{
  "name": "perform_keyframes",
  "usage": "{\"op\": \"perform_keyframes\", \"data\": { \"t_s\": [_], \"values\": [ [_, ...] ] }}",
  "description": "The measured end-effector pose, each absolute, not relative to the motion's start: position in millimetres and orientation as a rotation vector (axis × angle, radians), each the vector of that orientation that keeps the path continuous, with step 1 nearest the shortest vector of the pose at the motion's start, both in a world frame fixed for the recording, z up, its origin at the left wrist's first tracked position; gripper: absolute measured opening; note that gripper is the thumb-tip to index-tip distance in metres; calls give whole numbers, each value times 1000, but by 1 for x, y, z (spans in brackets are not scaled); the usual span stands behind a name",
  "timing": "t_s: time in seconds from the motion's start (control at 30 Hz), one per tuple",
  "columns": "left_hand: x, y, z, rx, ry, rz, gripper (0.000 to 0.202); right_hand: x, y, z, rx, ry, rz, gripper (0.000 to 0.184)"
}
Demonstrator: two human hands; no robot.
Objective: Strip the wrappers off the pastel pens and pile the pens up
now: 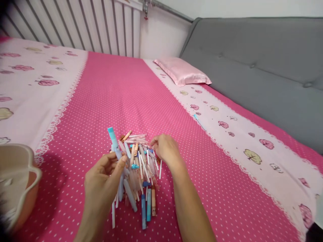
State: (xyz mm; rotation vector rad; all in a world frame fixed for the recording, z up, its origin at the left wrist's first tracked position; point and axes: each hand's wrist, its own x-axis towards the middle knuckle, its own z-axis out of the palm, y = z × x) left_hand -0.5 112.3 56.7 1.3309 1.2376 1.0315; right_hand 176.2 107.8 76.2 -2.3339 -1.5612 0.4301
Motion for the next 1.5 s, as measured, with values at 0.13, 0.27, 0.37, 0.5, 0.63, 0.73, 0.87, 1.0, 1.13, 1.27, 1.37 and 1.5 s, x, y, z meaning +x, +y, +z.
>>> {"op": "perform_keyframes", "data": {
  "t_s": [0.13,0.27,0.37,0.5,0.63,0.73,0.87,1.0,1.13,1.27,1.37,1.5],
  "values": [
    [4,110,57,1361,1242,1015,31,162,111,74,-2305,-1669,424,20],
    [8,109,55,1386,1239,976,30,147,111,68,-2406,-1740,291,23],
    [9,110,52,1386,1240,956,30,142,112,66,-2543,-1718,233,24],
    [10,110,48,1383,1206,942,28,144,115,61,-2588,-1672,277,21],
    [14,108,48,1377,1160,928,27,147,119,57,-2515,-1693,357,17],
    [15,107,48,1380,1142,923,26,147,119,59,-2533,-1683,366,17],
    [16,108,47,1359,1136,910,29,147,119,63,-2491,-1697,393,15],
    [16,107,46,1366,1130,902,31,148,119,61,-2439,-1690,439,15],
    [16,108,46,1379,1133,899,32,154,117,58,-2412,-1604,347,17],
    [17,108,43,1397,1149,879,34,166,113,67,-2295,-1479,241,17],
    [18,104,42,1469,1177,833,36,173,110,77,-2156,-1409,228,15],
    [22,99,45,1592,1190,818,34,173,108,86,-1857,-1364,299,14]
  ]
}}
